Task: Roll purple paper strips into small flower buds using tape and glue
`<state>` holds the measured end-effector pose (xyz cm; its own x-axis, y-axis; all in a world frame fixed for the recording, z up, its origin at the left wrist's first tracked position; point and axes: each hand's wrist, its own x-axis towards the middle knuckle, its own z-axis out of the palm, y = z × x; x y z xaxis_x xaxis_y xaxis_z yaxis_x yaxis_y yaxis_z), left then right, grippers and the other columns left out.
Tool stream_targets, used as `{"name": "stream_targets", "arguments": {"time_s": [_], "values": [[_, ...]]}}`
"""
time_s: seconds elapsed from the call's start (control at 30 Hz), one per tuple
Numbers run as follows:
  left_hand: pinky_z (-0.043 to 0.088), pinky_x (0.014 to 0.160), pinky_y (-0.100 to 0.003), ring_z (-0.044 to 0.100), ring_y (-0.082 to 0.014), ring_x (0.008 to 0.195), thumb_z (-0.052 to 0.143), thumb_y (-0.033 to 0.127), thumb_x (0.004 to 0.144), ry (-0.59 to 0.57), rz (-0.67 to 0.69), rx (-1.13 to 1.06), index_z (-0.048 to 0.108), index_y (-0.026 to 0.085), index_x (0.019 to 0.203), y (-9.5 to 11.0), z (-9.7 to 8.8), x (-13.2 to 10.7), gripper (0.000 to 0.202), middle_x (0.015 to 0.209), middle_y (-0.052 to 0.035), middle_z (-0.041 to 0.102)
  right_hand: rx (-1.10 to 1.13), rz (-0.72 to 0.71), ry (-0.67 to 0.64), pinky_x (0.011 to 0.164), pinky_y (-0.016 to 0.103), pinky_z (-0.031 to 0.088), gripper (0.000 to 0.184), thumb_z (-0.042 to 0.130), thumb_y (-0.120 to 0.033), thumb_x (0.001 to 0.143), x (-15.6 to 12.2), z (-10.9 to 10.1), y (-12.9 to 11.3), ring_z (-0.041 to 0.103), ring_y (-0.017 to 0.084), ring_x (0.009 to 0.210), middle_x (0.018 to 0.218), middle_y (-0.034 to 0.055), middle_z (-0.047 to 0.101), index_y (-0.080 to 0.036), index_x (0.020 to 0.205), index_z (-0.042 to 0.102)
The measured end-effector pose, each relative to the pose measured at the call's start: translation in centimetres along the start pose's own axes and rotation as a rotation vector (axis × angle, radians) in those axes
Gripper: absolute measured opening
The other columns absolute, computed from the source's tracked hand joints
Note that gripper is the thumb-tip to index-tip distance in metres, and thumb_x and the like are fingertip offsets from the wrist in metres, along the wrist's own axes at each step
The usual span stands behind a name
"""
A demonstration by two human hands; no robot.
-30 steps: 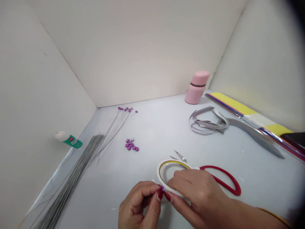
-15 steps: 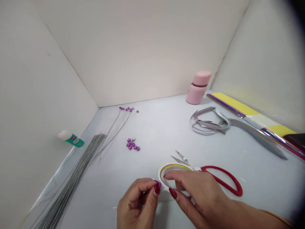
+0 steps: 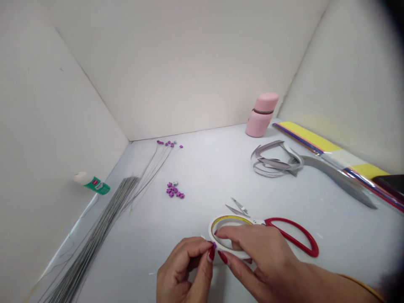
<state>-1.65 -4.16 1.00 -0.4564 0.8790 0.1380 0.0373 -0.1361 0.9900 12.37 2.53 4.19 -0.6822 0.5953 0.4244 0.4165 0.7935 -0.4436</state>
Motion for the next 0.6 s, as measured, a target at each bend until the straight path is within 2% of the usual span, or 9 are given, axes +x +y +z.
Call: {"name": "stream_targets", "arguments": {"time_s": [0.37, 0.6], "values": [[0.048, 0.064, -0.015, 0.061, -0.0112, 0.067, 0.061, 0.013, 0.071, -0.049, 0.014, 0.0, 0.066, 0.022, 0.076, -0.43, -0.11, -0.15, 0.012, 0.072, 0.0003, 0.065, 0.033, -0.013, 0.043, 0.059, 0.024, 0.044, 0.018, 0.045, -0.015, 0.081, -0.08, 0.41, 0.16, 0.058, 0.014, 0.064, 0.073, 0.0014, 0.063, -0.017, 0.097, 0.051], [0.047, 0.061, -0.016, 0.061, -0.0131, 0.067, 0.064, 0.018, 0.069, -0.04, -0.111, -0.045, 0.068, 0.021, 0.071, -0.3, -0.1, -0.17, 0.006, 0.07, -0.0011, 0.066, 0.079, 0.026, -0.011, 0.06, 0.023, 0.043, 0.016, 0.046, -0.015, 0.08, -0.34, 0.76, 0.28, 0.057, 0.014, 0.064, 0.073, 0.0012, 0.063, -0.018, 0.095, 0.052]]}}
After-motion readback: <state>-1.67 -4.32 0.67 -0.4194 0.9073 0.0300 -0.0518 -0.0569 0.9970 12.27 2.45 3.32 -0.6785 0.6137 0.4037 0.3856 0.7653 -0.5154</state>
